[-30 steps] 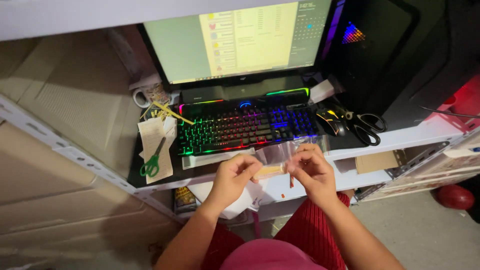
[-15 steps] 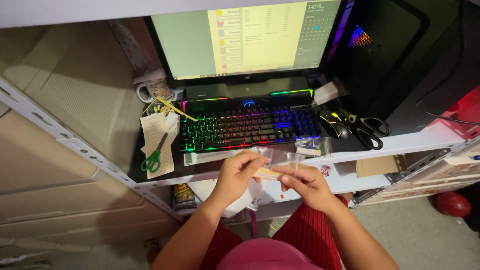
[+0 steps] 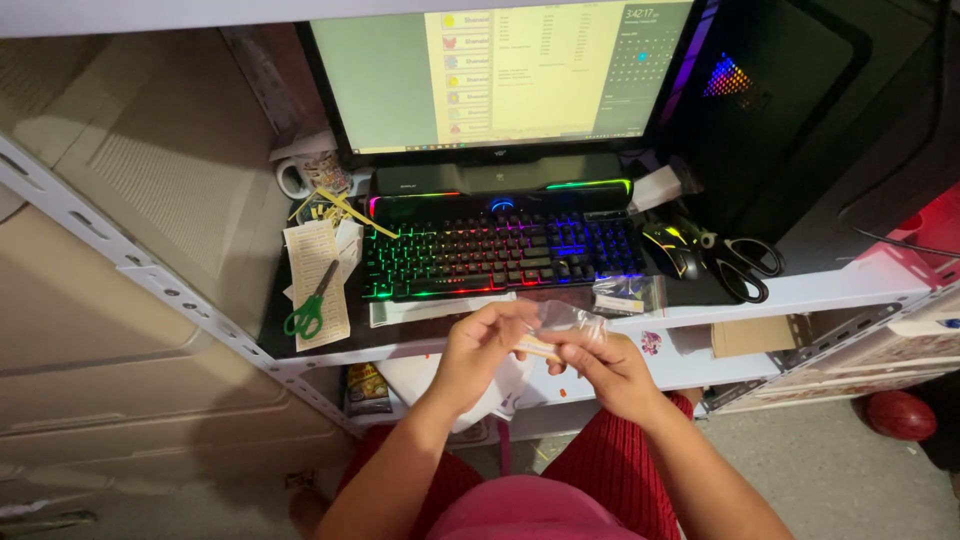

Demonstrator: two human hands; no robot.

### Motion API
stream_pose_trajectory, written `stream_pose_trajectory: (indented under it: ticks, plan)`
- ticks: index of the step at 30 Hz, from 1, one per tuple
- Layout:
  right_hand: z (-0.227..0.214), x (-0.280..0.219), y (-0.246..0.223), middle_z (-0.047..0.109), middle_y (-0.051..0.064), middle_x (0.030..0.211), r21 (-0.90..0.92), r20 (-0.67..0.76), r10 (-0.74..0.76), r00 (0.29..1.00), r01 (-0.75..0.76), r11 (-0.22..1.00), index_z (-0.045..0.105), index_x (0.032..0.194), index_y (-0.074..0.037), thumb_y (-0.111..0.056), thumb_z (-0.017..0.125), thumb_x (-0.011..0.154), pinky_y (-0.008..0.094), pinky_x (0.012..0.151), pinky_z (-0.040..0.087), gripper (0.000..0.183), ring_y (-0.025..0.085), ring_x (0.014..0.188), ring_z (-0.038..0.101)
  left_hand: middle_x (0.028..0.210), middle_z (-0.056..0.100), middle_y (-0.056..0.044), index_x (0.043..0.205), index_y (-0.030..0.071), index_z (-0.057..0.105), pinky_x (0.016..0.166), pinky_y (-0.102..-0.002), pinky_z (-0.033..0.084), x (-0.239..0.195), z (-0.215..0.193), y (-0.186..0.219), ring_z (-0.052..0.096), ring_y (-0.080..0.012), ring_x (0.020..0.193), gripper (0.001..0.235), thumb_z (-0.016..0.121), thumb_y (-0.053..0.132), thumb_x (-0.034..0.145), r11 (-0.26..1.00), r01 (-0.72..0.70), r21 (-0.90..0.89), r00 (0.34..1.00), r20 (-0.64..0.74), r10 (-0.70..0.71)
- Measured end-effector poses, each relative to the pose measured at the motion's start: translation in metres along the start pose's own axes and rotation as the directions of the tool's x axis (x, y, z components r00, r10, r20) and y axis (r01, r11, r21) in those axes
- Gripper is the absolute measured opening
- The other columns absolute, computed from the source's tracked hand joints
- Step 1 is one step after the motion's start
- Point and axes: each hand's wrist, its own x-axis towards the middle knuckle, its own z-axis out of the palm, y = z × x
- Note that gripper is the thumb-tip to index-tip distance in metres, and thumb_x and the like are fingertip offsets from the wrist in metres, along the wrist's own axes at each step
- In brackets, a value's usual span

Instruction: The person organizes small items into a plastic bag and then uses scissors to cut a sheet of printed labels into individual strips at a workstation.

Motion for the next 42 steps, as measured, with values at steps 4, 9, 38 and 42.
stream_pose_trajectory:
  ticks: [4,9,38,42]
  plan:
    - [0.005,0.001,-0.009,0.074,0.011,0.066,0.037,-0.090,0.054,0.995,-0.051,0.998,0.077,0.116,0.002,-0.007,0.061,0.098,0.025,0.054,0.053,0.026,0.016,0.068,0.070,0.119,0.071,-0.020,0.142,-0.003,0.058,0.091,-0.031,0.057,-0.011,-0.010,-0.004,0.068,-0.0176,0.103,0.065,0.081,-0.003,0.082,0.995,-0.031,-0.100,0.994,0.103,0.041]
    - [0.020,0.000,-0.019,0.069,0.008,0.063,0.089,-0.119,0.086,0.989,-0.075,0.993,0.078,0.116,0.002,-0.004,0.063,0.095,0.023,0.054,0.045,0.026,0.010,0.065,0.057,0.105,0.070,-0.022,0.120,-0.012,0.066,0.074,-0.034,0.062,-0.007,-0.019,-0.024,0.067,-0.0197,0.091,0.037,0.078,-0.006,0.086,0.981,-0.169,-0.093,0.982,0.070,0.176]
    - [0.021,-0.007,-0.012,0.076,0.025,0.090,0.340,0.137,-0.176,0.975,0.120,0.933,0.066,0.128,0.013,-0.001,0.062,0.096,0.038,0.072,0.058,0.035,0.029,0.083,0.077,0.101,0.068,-0.027,0.106,-0.014,0.067,0.058,-0.030,0.059,-0.008,-0.029,-0.024,0.064,-0.0170,0.067,0.022,0.072,0.001,0.092,0.943,-0.230,-0.239,0.956,0.124,0.265]
    - [0.020,-0.010,0.000,0.076,0.029,0.088,0.361,0.126,-0.166,0.978,0.111,0.926,0.064,0.129,0.014,0.001,0.063,0.095,0.041,0.072,0.059,0.036,0.033,0.080,0.078,0.101,0.068,-0.028,0.106,-0.015,0.066,0.056,-0.028,0.059,-0.010,-0.033,-0.025,0.065,-0.0157,0.067,0.023,0.073,0.001,0.092,0.943,-0.195,-0.271,0.962,0.136,0.238]
